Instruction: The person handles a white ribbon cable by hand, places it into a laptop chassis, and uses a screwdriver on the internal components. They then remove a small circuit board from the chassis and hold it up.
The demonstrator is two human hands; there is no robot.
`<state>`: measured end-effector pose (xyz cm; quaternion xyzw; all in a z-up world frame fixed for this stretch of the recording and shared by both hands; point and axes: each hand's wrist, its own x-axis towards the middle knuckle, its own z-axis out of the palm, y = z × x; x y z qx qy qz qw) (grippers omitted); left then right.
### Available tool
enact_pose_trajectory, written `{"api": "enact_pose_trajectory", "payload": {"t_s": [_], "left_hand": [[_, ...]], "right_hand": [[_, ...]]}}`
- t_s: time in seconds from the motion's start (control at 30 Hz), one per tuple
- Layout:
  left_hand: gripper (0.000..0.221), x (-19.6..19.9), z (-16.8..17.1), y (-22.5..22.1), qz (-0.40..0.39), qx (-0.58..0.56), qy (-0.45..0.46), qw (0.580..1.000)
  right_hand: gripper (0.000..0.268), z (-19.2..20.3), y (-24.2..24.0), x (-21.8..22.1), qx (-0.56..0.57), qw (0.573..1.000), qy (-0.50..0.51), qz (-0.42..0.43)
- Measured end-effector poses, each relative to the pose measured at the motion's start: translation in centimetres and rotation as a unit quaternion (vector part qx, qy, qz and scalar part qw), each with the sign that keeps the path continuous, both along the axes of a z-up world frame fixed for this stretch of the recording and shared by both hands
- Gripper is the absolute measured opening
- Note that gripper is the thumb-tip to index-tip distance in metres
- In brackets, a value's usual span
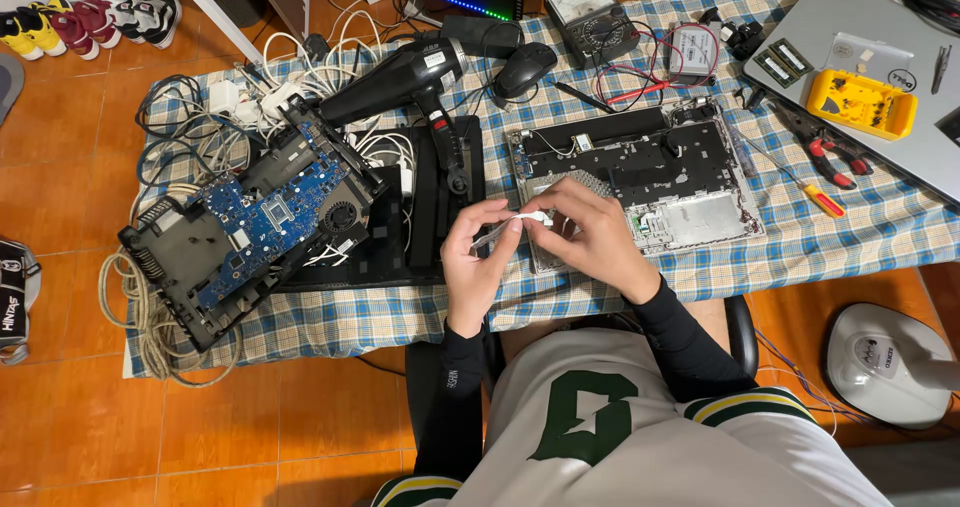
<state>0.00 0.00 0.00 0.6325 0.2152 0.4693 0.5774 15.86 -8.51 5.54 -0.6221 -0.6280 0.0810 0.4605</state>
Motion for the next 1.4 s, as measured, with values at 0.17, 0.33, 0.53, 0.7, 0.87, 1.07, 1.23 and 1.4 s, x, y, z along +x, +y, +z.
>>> {"api": "enact_pose_trajectory", "payload": {"t_s": [0.17,0.33,0.53,0.7,0.87,1.07,1.23,1.4], "left_hand": [[0.03,0.0,0.0,0.0,0.004,0.005,0.001,1.0],[0.03,0.0,0.2,-0.1,0.005,0.02,0.005,1.0],[0.034,0.3,-0.3,-0.1,0.011,-0.061,-0.017,0.998],[0.033,0.1,-0.5,0.2,0.026,-0.039,-0.04,0.998],[0.033,0.2,-0.5,0.1,0.006,-0.036,-0.026,0.999],[0.035,0.2,-0.7,0.4,0.021,-0.021,-0.021,0.999],[0.032,0.2,-1.1,0.6,0.039,-0.027,-0.025,0.999],[0.033,0.1,-0.8,0.4,0.029,-0.004,-0.025,0.999]], "right_hand": [[0.017,-0.1,0.0,-0.1,-0.006,1.0,0.005,-0.007],[0.016,-0.2,-0.1,-0.1,0.003,1.0,0.0,-0.01],[0.017,-0.1,0.0,0.1,0.004,1.0,0.026,-0.011],[0.015,-0.2,0.0,0.4,-0.015,0.998,0.059,-0.019],[0.018,0.5,0.0,0.2,-0.022,0.999,0.028,0.011],[0.011,-0.2,0.0,0.3,-0.011,0.998,0.053,-0.006],[0.009,0.1,-0.1,0.5,-0.01,0.996,0.091,-0.017],[0.014,0.1,-0.1,0.4,-0.019,0.998,0.063,-0.014]]}}
